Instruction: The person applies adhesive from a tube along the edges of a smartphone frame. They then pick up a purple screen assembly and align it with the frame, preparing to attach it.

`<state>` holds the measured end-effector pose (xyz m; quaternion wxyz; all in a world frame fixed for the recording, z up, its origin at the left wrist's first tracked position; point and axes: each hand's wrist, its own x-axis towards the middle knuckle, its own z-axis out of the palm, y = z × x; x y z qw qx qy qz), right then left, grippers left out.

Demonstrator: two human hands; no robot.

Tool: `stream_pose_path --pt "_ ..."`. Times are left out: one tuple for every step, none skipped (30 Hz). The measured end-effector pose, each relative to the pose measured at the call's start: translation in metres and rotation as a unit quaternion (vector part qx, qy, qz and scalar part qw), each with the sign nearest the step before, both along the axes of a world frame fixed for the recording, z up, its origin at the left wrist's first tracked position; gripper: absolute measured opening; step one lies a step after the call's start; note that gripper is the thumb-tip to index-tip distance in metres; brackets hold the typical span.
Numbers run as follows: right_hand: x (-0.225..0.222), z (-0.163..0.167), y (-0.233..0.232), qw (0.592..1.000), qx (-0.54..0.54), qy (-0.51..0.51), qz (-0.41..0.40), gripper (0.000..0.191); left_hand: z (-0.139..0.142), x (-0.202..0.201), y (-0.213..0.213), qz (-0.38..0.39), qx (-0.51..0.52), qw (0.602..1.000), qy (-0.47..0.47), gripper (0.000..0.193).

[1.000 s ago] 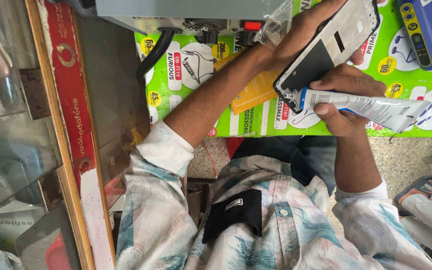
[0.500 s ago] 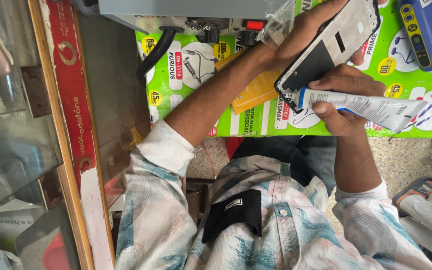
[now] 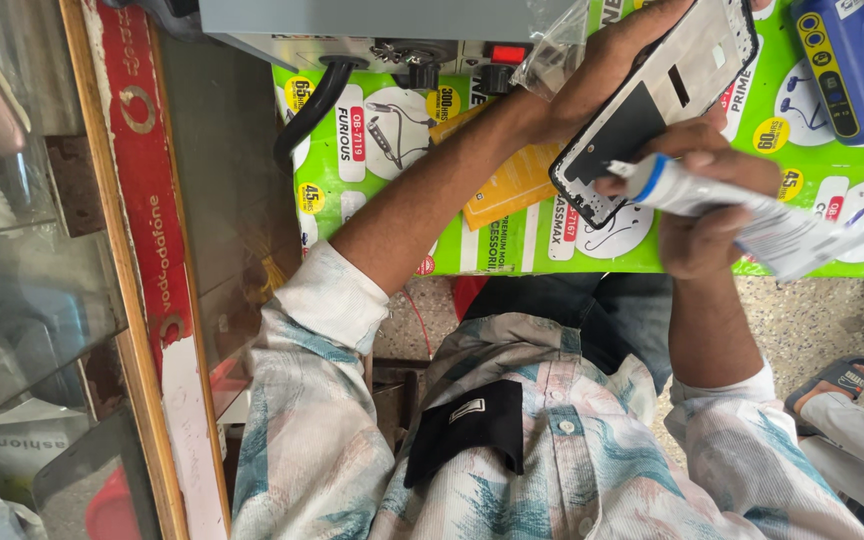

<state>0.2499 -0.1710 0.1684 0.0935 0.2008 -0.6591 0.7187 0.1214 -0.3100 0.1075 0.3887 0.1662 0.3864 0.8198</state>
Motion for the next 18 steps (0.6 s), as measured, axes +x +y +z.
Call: stream_pose_path --pt "-0.001 0.001 -0.001 0.999 0.03 0.018 0.003 0.052 -0.001 0.0 -0.001 -0.003 0.01 1.0 -0.01 0.071" --pt "-0.003 0.001 -0.002 0.998 0.059 0.036 0.006 0.052 -0.001 0.0 -0.001 0.013 0.004 1.0 0.021 0.069" --pt "-0.004 0.002 -0.003 0.995 0.088 0.053 0.01 0.052 -0.001 0.001 -0.002 0.029 -0.001 0.998 0.052 0.067" --pt "-0.005 0.003 -0.004 0.992 0.101 0.07 0.006 0.051 0.0 0.0 -0.003 0.044 -0.006 0.996 0.083 0.065" --pt "-0.007 0.004 -0.004 0.99 0.115 0.086 0.002 0.051 0.0 0.0 -0.004 0.036 -0.006 0.997 0.068 0.066" --pt "-0.008 0.005 -0.004 0.986 0.128 0.102 -0.001 0.05 0.001 0.0 -0.005 0.029 -0.007 0.998 0.052 0.067" --pt "-0.008 0.006 -0.003 0.984 0.148 0.103 0.001 0.051 0.003 0.0 -0.005 0.021 -0.007 0.999 0.036 0.069" --pt "-0.007 0.007 -0.002 0.981 0.167 0.103 0.003 0.051 0.004 0.001 -0.005 0.016 -0.012 0.999 0.027 0.069" --pt "-0.007 0.007 -0.001 0.977 0.186 0.103 0.005 0.052 0.006 0.001 -0.005 0.01 -0.017 1.0 0.017 0.069" --pt "-0.006 0.007 -0.001 0.981 0.161 0.107 0.009 0.052 0.007 0.001 -0.004 0.005 -0.021 1.0 0.007 0.069" --pt "-0.005 0.006 0.0 0.985 0.134 0.112 0.012 0.052 0.009 0.0 -0.003 -0.013 0.015 1.0 -0.016 0.069" --pt "-0.003 0.005 0.001 0.987 0.107 0.116 0.014 0.052 0.01 0.0 -0.001 -0.032 0.051 0.997 -0.041 0.069" --pt "-0.001 0.004 0.003 0.995 0.058 0.087 -0.01 0.051 0.011 0.001 0.001 -0.049 0.088 0.993 -0.065 0.069" --pt "0.0 0.001 0.005 0.998 0.006 0.06 -0.033 0.051 0.012 0.001 0.001 -0.022 0.071 0.997 -0.01 0.068" --pt "0.001 -0.001 0.009 0.997 -0.03 0.051 -0.048 0.051 0.013 0.001 0.0 0.004 0.054 0.997 0.046 0.066" --pt "0.001 -0.004 0.013 0.995 -0.065 0.044 -0.063 0.052 0.015 0.002 0.0 0.029 0.039 0.994 0.1 0.066" --pt "0.0 -0.008 0.019 0.992 -0.093 0.042 -0.08 0.053 0.017 0.004 0.0 0.004 0.041 0.998 0.054 0.067" --pt "0.0 -0.012 0.026 0.987 -0.121 0.041 -0.098 0.055 0.02 0.006 -0.002 -0.021 0.043 0.999 0.008 0.069"
